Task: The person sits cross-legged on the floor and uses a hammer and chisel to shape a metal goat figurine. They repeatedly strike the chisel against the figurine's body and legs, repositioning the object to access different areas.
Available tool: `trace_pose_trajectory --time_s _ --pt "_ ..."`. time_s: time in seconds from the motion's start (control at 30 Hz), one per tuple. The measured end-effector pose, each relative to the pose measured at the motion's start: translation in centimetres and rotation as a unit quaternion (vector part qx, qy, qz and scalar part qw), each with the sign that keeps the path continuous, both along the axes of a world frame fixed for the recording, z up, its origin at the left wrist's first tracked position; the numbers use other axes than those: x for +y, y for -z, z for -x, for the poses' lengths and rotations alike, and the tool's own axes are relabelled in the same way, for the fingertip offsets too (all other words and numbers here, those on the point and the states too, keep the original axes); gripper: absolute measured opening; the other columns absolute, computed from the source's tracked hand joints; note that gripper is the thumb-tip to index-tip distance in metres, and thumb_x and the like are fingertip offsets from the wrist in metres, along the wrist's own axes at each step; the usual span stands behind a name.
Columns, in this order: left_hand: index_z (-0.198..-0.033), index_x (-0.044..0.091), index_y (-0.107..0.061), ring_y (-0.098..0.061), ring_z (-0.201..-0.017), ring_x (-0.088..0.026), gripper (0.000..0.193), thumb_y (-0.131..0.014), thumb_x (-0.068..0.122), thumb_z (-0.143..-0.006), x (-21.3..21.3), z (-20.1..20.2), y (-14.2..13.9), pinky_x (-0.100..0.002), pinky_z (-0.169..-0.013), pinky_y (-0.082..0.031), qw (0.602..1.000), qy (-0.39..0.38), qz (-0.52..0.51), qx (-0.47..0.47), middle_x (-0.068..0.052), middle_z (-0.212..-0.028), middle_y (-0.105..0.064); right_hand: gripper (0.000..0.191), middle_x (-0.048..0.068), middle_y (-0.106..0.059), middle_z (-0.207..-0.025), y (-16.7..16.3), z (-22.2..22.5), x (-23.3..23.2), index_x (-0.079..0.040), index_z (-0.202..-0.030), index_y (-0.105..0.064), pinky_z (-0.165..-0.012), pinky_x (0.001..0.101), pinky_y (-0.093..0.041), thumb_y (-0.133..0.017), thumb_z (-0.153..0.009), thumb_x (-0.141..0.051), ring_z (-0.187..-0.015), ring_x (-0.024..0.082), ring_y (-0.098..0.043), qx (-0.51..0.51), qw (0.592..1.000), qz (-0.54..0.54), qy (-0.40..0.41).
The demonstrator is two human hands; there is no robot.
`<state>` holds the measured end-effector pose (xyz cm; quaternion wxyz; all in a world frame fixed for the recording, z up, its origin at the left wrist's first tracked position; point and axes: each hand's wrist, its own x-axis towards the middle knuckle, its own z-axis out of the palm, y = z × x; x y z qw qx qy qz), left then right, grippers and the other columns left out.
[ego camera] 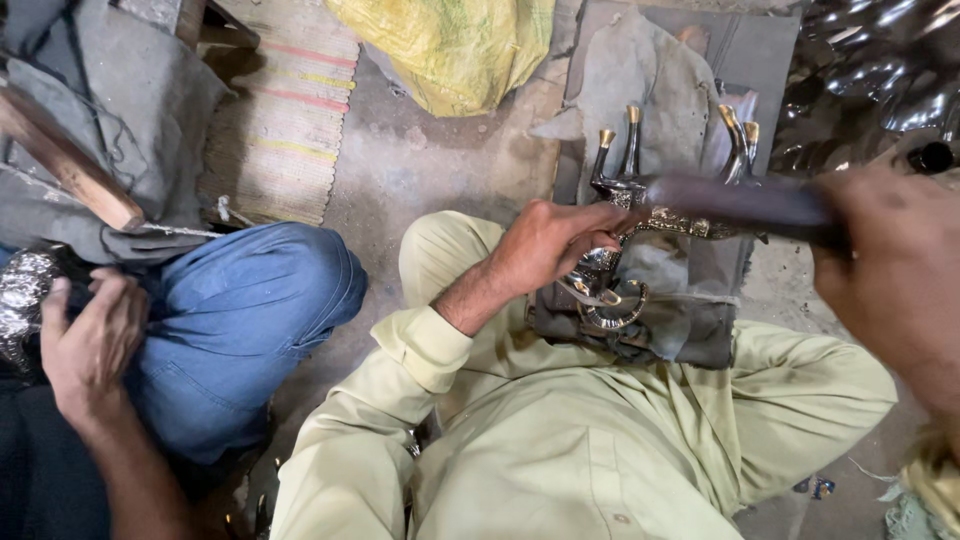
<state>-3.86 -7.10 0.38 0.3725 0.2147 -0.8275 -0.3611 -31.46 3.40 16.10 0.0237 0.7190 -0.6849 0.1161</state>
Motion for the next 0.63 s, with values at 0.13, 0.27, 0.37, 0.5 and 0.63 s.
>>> trace_pose_trajectory --time_s 0.13,0.27,0.37,0.5,0.63 --pt "-0.125 0.008 -0.065 -0.076 -0.091 -0.033 0.035 -0.081 0.011 -0.095 0.1 0.2 -0.4 -0.041 -0.076 -0.060 0.999 -0.026 -0.011 -0.041 -0.011 -0.104 -0.077 0.031 0.015 -0.068 -0.098 -0.3 -0.6 0.5 -0.005 -0.123 -0.068 -0.080 0.0407 -0.054 -0.076 -0.093 -0.010 -0.085 0.032 -0.069 0.018 0.999 -0.018 0.042" --pt "-0.128 0.008 -0.064 -0.076 -0.093 -0.032 0.041 -0.074 0.005 -0.089 0.3 0.0 -0.5 -0.040 -0.078 -0.061 1.000 -0.011 0.015 -0.016 -0.012 -0.106 -0.077 0.031 0.012 -0.069 -0.095 -0.5 -0.6 0.9 -0.006 -0.117 -0.068 -0.079 0.0391 -0.054 -0.079 -0.088 -0.013 -0.084 0.030 -0.069 0.088 0.995 0.023 -0.028" --pt "-0.130 0.007 -0.064 -0.076 -0.093 -0.032 0.046 -0.071 0.002 -0.084 -0.2 0.0 -0.7 -0.041 -0.076 -0.061 1.000 0.016 0.012 -0.017 -0.013 -0.105 -0.077 0.034 0.011 -0.068 -0.091 -0.1 -0.4 1.0 -0.004 -0.124 -0.067 -0.075 0.0394 -0.052 -0.079 -0.093 -0.013 -0.082 0.029 -0.068 0.006 1.000 0.008 0.003" --pt "-0.125 0.006 -0.063 -0.075 -0.090 -0.034 0.036 -0.080 0.011 -0.093 -0.1 0.3 -0.6 -0.042 -0.074 -0.059 0.999 -0.010 -0.008 -0.044 -0.014 -0.104 -0.076 0.035 0.009 -0.069 -0.094 0.0 -0.1 1.3 -0.008 -0.118 -0.069 -0.081 0.0375 -0.053 -0.079 -0.086 -0.014 -0.085 0.028 -0.069 0.087 0.996 0.027 -0.025" --pt "-0.130 0.010 -0.062 -0.077 -0.095 -0.031 0.040 -0.076 0.010 -0.093 0.1 0.1 -0.1 -0.039 -0.079 -0.061 1.000 0.002 0.009 -0.027 -0.012 -0.107 -0.077 0.032 0.008 -0.072 -0.096 -0.1 -0.1 1.5 -0.009 -0.114 -0.070 -0.078 0.0355 -0.054 -0.081 -0.085 -0.016 -0.086 0.026 -0.071 0.128 0.992 0.008 -0.002"
